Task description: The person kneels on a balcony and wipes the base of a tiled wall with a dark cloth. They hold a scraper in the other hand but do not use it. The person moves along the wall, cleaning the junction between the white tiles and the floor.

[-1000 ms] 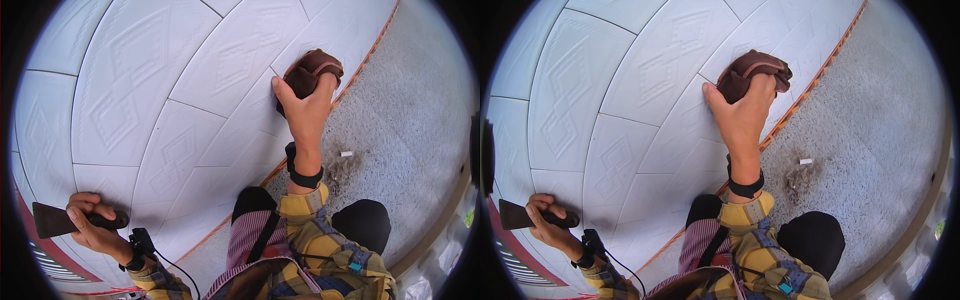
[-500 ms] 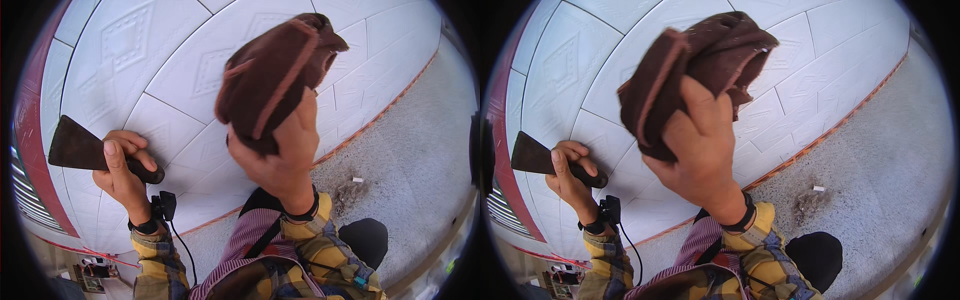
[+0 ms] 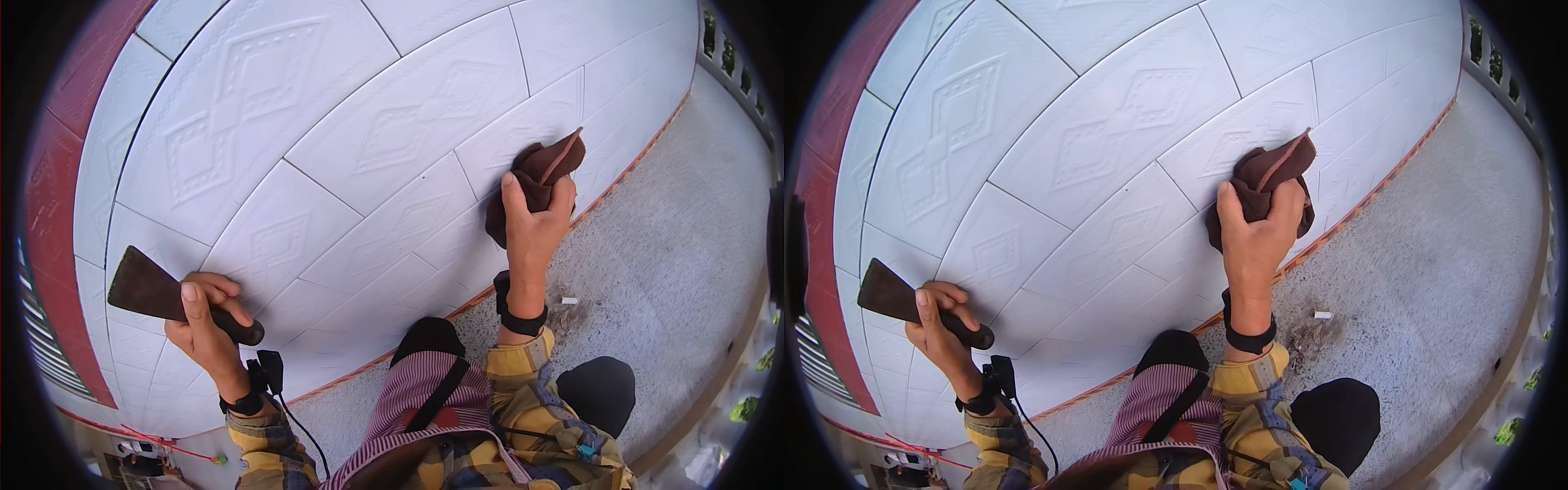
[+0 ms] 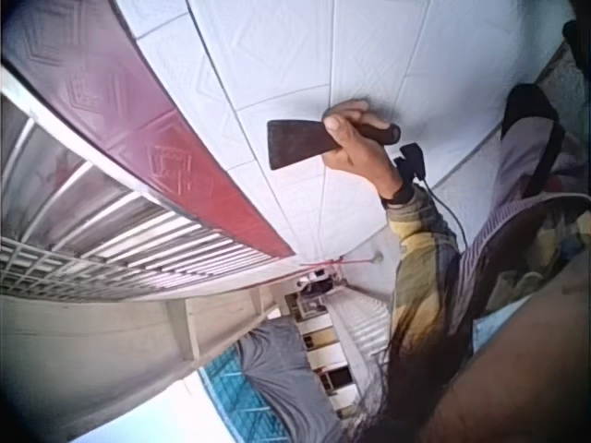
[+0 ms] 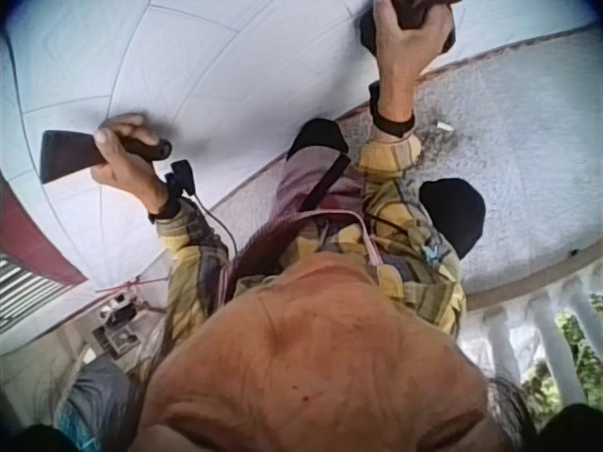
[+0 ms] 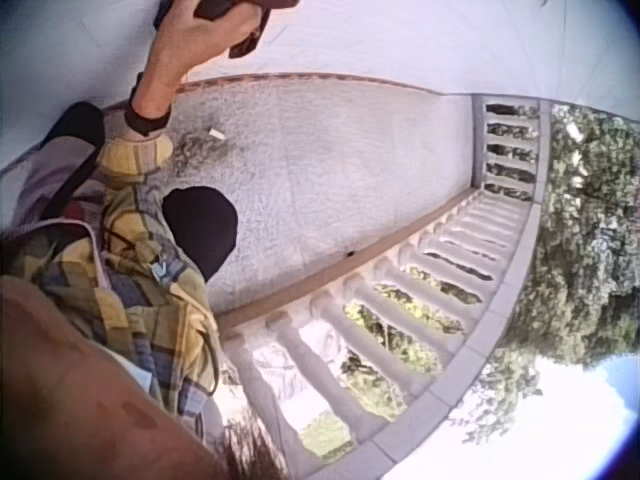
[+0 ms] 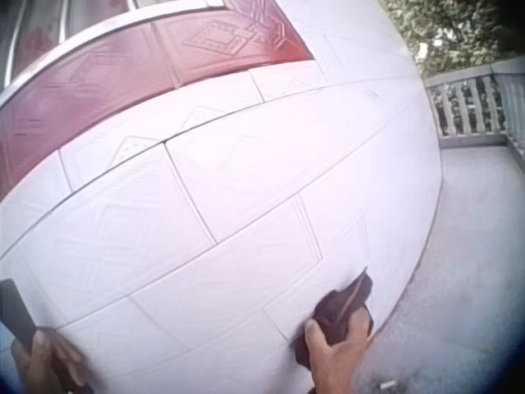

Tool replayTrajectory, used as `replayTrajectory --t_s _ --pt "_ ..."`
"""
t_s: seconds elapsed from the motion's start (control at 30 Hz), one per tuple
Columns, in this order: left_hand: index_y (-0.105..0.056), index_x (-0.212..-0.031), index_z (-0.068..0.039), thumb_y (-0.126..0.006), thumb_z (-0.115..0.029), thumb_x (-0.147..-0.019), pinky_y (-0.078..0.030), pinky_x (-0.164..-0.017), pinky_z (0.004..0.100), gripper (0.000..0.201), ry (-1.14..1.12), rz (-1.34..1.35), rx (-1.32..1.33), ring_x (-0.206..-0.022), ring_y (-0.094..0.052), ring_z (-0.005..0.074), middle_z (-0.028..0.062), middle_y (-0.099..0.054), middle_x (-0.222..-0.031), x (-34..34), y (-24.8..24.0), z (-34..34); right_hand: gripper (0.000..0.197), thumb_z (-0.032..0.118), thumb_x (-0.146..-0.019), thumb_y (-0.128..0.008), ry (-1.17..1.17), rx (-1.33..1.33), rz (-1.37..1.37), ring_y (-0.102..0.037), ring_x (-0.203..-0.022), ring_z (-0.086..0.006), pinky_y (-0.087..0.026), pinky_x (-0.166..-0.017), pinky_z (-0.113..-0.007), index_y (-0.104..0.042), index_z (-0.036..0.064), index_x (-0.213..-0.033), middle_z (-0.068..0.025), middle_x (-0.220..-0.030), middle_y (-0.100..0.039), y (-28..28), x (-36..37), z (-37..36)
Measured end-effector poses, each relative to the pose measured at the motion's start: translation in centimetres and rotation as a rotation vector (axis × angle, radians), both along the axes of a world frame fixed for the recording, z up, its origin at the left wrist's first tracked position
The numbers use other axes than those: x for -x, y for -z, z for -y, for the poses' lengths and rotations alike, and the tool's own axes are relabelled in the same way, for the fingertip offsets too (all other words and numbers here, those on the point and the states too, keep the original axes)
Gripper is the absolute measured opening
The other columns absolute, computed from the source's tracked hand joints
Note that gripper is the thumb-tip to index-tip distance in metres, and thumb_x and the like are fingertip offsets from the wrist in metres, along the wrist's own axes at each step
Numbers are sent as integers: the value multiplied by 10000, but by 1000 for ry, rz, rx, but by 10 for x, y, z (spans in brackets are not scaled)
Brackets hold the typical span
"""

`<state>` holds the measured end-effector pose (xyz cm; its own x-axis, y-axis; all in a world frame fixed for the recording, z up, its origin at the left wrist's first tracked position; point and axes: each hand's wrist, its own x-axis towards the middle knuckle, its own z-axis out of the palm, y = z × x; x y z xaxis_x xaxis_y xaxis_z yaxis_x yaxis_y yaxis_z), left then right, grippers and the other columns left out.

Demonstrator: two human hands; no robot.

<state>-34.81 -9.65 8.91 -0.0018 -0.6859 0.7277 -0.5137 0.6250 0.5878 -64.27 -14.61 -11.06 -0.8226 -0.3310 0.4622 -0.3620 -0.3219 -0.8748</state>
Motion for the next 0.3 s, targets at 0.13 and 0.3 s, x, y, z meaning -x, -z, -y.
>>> replayTrajectory --t_s 0.13,0.3 --pt "-500 -735 37 -513 -294 -1023 -418 -444 270 440 19 -41 12 -413 -508 160 205 -615 -733 -5 6 0 509 190 -671 -860 -96 22 -176 -473 -1108 -363 -401 -936 -472 -571 24 -1056 -178 -1156 -529 -59 -39 -12" --pt "-501 -758 48 -506 -287 -1025 -426 -451 272 429 97 -62 -1 -415 -512 170 231 -616 -761 -6 8 4 538 177 -674 -852 -31 -3 -258 -472 -1141 -365 -386 -971 -489 -577 34 -1114 -184 -1206 -514 -75 -49 -5"
